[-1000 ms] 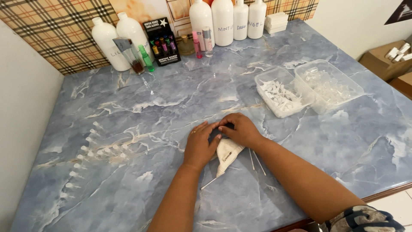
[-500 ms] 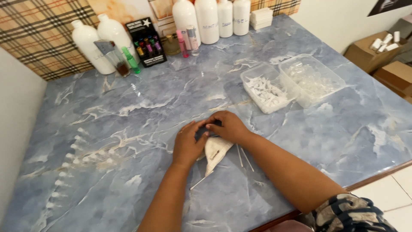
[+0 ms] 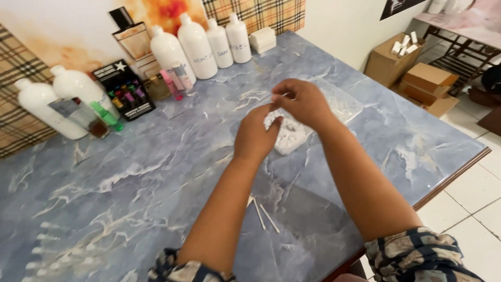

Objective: Assembling small plastic perfume tester vials by joining the body and cap components.

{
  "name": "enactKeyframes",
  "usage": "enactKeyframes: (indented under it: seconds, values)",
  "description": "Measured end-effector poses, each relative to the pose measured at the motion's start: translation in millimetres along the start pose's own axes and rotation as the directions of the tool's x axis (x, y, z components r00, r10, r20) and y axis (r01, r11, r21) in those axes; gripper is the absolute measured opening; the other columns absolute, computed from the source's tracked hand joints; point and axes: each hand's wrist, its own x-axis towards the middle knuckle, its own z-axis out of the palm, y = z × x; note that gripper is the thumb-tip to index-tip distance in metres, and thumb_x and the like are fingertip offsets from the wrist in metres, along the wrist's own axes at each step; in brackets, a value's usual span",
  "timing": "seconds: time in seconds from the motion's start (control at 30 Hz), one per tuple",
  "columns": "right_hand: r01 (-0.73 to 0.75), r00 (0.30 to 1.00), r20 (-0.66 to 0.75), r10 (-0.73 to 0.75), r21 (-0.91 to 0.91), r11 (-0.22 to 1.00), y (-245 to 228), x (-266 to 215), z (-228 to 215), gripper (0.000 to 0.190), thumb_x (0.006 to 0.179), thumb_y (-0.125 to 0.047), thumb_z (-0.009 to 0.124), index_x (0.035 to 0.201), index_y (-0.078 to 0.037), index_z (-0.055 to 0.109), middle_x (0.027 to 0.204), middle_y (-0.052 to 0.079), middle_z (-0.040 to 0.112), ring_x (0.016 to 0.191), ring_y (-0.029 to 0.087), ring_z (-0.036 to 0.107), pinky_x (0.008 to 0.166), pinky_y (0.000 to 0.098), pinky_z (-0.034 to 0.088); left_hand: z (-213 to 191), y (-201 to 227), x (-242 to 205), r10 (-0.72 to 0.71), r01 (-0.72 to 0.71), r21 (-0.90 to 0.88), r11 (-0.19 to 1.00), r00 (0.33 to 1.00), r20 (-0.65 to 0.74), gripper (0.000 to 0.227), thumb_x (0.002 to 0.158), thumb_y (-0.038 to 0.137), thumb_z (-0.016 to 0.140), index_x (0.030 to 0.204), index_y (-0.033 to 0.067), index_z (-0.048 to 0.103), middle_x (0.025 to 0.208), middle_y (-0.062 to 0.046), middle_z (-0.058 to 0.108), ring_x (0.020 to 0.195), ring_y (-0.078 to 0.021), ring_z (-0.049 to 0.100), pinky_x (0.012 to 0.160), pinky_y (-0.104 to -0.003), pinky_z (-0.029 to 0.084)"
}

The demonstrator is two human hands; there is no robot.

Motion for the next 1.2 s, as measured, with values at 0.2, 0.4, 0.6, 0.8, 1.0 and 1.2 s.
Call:
enactKeyframes:
  seconds: [0.2, 0.4, 0.6, 0.8, 1.0, 1.2]
  values:
    - [-0.166, 0.986, -0.055, 0.157, -0.368, 0.915, 69, 27, -44, 0.024, 0.089, -0.025, 0.071, 0.11, -0.016, 0.076, 0.107, 0.005, 0.077, 0.103, 0.026, 0.073, 0.088, 0.0433, 0.058, 81, -21, 64, -0.087, 0.05, 0.245, 0.968, 0.986, 0.143, 0.038, 0.094, 0.033, 0.064, 0.132, 0.0269, 0.068, 0.12, 0.0, 0.072, 0.124, -0.0241, 0.064, 0.111, -0.046, 0.045]
    - [-0.165, 0.964, 0.067, 0.259, -0.614, 0.772, 136, 52, -35, 0.032, 0.085, -0.017, 0.07, 0.115, -0.022, 0.076, 0.113, 0.002, 0.077, 0.114, 0.029, 0.07, 0.098, 0.0453, 0.055, 134, -31, 96, -0.092, 0.011, 0.459, 0.888, 0.984, 0.154, 0.034, 0.094, 0.035, 0.067, 0.125, 0.0224, 0.072, 0.111, -0.007, 0.076, 0.131, -0.031, 0.057, 0.123, -0.059, 0.008]
    - [-0.144, 0.946, 0.118, 0.301, -0.679, 0.72, 114, 39, -27, 0.034, 0.086, -0.02, 0.072, 0.12, -0.02, 0.075, 0.112, 0.001, 0.077, 0.109, 0.027, 0.071, 0.094, 0.0431, 0.058, 105, 26, 94, -0.308, 0.152, 0.486, 0.861, 0.915, 0.259, 0.034, 0.095, 0.012, 0.058, 0.125, 0.0111, 0.074, 0.116, -0.012, 0.075, 0.138, -0.0347, 0.048, 0.118, -0.065, -0.014]
    - [-0.168, 0.948, 0.096, 0.305, -0.662, 0.731, 103, 35, -29, 0.034, 0.087, -0.02, 0.073, 0.12, -0.019, 0.074, 0.111, 0.001, 0.077, 0.108, 0.027, 0.071, 0.093, 0.044, 0.057, 99, 35, 92, -0.356, 0.184, 0.507, 0.842, 0.896, 0.265, 0.035, 0.096, 0.013, 0.055, 0.127, 0.0123, 0.072, 0.116, -0.01, 0.075, 0.14, -0.0327, 0.047, 0.115, -0.067, -0.02]
    - [-0.111, 0.989, 0.018, 0.15, -0.588, 0.801, 94, 35, -33, 0.036, 0.086, -0.019, 0.075, 0.122, -0.019, 0.074, 0.106, 0.002, 0.078, 0.104, 0.028, 0.072, 0.091, 0.044, 0.058, 98, 22, 86, -0.111, 0.066, 0.454, 0.889, 0.991, 0.072, 0.027, 0.095, 0.024, 0.063, 0.118, 0.0174, 0.075, 0.104, -0.007, 0.077, 0.134, -0.0288, 0.052, 0.114, -0.072, -0.009]
    - [-0.042, 0.998, -0.054, 0.027, -0.292, 0.956, 62, 22, -15, 0.033, 0.093, -0.016, 0.067, 0.126, -0.016, 0.072, 0.111, 0.009, 0.077, 0.1, 0.035, 0.071, 0.089, 0.0514, 0.056, 54, 4, 58, 0.061, -0.038, 0.177, 0.983, 0.99, -0.124, 0.029, 0.093, 0.02, 0.068, 0.122, 0.0193, 0.07, 0.105, -0.004, 0.072, 0.102, -0.0222, 0.07, 0.092, -0.042, 0.055]
